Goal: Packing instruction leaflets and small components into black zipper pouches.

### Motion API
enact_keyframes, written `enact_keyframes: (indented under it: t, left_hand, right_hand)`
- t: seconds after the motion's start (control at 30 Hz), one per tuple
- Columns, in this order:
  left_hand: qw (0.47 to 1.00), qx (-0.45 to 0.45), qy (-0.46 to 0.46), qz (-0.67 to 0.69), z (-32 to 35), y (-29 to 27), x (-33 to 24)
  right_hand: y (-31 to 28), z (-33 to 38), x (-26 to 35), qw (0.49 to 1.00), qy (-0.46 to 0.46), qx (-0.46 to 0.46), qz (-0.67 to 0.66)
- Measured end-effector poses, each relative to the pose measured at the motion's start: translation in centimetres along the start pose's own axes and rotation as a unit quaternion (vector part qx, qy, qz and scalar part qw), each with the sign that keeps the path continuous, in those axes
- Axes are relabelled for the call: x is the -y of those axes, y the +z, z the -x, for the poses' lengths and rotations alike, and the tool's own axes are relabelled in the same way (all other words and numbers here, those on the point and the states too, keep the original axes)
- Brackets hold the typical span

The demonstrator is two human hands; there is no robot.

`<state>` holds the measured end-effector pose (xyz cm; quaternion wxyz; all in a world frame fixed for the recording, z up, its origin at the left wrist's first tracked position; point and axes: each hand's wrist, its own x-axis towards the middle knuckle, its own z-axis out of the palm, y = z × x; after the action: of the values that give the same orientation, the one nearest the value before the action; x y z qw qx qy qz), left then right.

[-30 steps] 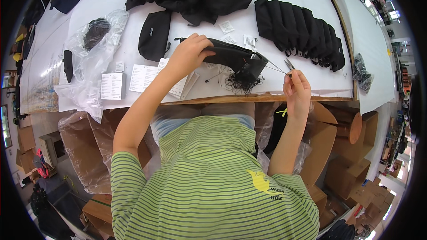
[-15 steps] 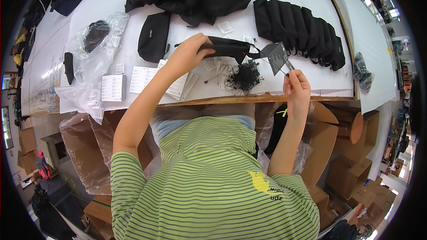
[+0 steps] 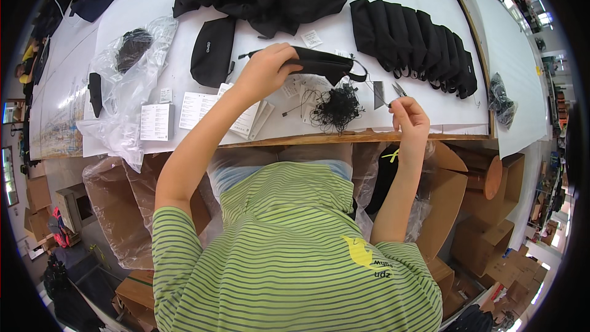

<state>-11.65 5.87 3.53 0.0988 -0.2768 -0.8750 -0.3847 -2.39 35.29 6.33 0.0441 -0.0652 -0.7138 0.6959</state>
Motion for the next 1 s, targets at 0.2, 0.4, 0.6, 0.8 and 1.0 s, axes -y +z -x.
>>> enact_keyframes:
  t: [0.2, 0.4, 0.6, 0.8, 1.0]
  left_hand:
    - [0.991, -0.038, 0.124, -0.039, -4.1, -3.9, -5.7]
    - [0.994, 0.046, 0.101, 0.014, -2.7, -6.1, -10.2]
    - [0.996, 0.048, -0.015, 0.075, 1.6, -7.6, -10.3]
    - [0.994, 0.036, -0.102, 0.012, 4.0, -9.7, -9.1]
    - [0.968, 0.104, -0.230, -0.008, 9.0, -10.2, -8.5]
  right_hand:
    - [2.6, 0.1, 1.5, 0.964, -0.197, -0.060, 0.169]
    - [3.1, 0.3, 0.6, 0.977, -0.120, 0.112, 0.137]
    - [4.3, 1.0, -0.3, 0.980, 0.013, 0.167, -0.108]
    - [2.5, 1.4, -0.9, 0.978, 0.067, 0.170, -0.096]
    - [2.0, 2.0, 2.3, 0.975, 0.078, 0.201, 0.059]
